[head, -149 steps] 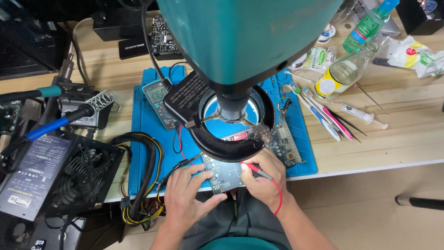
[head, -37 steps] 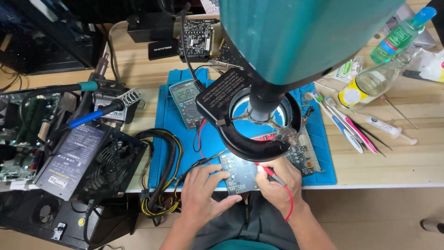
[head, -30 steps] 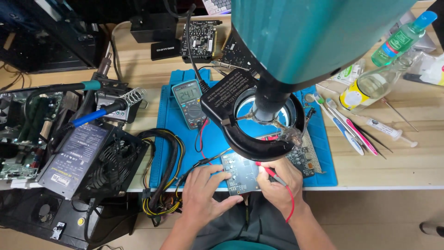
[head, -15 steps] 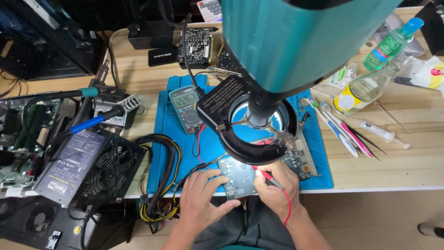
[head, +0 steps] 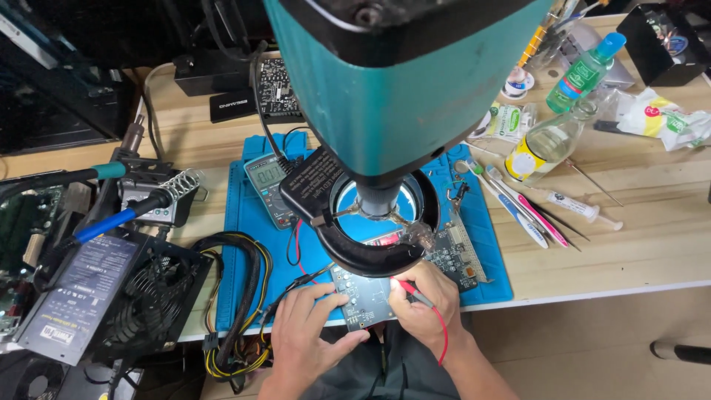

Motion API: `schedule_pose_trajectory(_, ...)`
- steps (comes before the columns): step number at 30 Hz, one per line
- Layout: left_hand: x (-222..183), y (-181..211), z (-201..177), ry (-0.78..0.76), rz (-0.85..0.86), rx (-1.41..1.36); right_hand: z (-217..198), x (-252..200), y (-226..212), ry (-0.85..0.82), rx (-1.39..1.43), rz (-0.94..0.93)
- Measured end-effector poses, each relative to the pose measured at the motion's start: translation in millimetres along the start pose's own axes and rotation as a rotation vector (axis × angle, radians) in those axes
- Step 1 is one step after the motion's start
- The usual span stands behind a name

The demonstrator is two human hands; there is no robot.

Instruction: Testing a graphics card circuit board using a multimeter and probes under a magnifying lens to diagnose issues.

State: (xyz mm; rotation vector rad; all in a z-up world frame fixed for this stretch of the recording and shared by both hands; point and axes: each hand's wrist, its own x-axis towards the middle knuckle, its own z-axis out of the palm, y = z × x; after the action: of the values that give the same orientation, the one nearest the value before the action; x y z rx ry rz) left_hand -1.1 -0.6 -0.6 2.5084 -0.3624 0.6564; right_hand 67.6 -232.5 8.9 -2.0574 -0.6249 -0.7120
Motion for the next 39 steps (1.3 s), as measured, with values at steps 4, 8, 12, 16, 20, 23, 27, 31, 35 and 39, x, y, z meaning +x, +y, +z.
schedule_pose_trajectory(4,-1.0,-0.6,0.8,-0.015,-0.01,0.005,1.0,-2.9,2.4,-0.006,-0.008,0.011)
schedule_pose_trajectory(8,-0.3,-0.3,0.6,-0.015,-0.006,-0.001,0.4,-2.4,2.4,-0.015,-0.001,0.025)
schedule_pose_trajectory(12,1.8,1.2,-0.5,-0.002,0.002,0.002,0.2,-1.7,2.3,-0.009,-0.01,0.009)
schedule_pose_trajectory(16,3.7,3.9,-2.4,0.028,0.007,0.008,1.1,-1.3,0.6,0.006,-0.024,0.015)
schedule_pose_trajectory(20,4.2,4.8,-5.7,0.013,-0.003,0.009,0.6,2.8,-3.7,0.015,-0.01,0.001)
schedule_pose_trajectory(23,4.1,4.6,-6.6,-0.017,-0.005,-0.01,0.6,3.0,-3.6,0.008,-0.007,-0.019)
schedule_pose_trajectory(27,3.3,3.7,-5.7,0.007,0.005,-0.001,1.5,3.6,-4.4,0.023,-0.028,-0.018)
schedule_pose_trajectory(31,2.8,3.0,-5.4,-0.007,0.004,0.002,0.1,7.0,-6.6,0.01,-0.036,-0.037)
schedule_pose_trajectory(35,3.1,2.3,-5.0,0.004,0.01,-0.005,1.7,7.8,-7.6,0.031,-0.028,-0.049)
schedule_pose_trajectory(39,3.2,1.4,-5.9,-0.001,0.019,-0.005,2.2,6.2,-6.4,0.032,-0.032,-0.043)
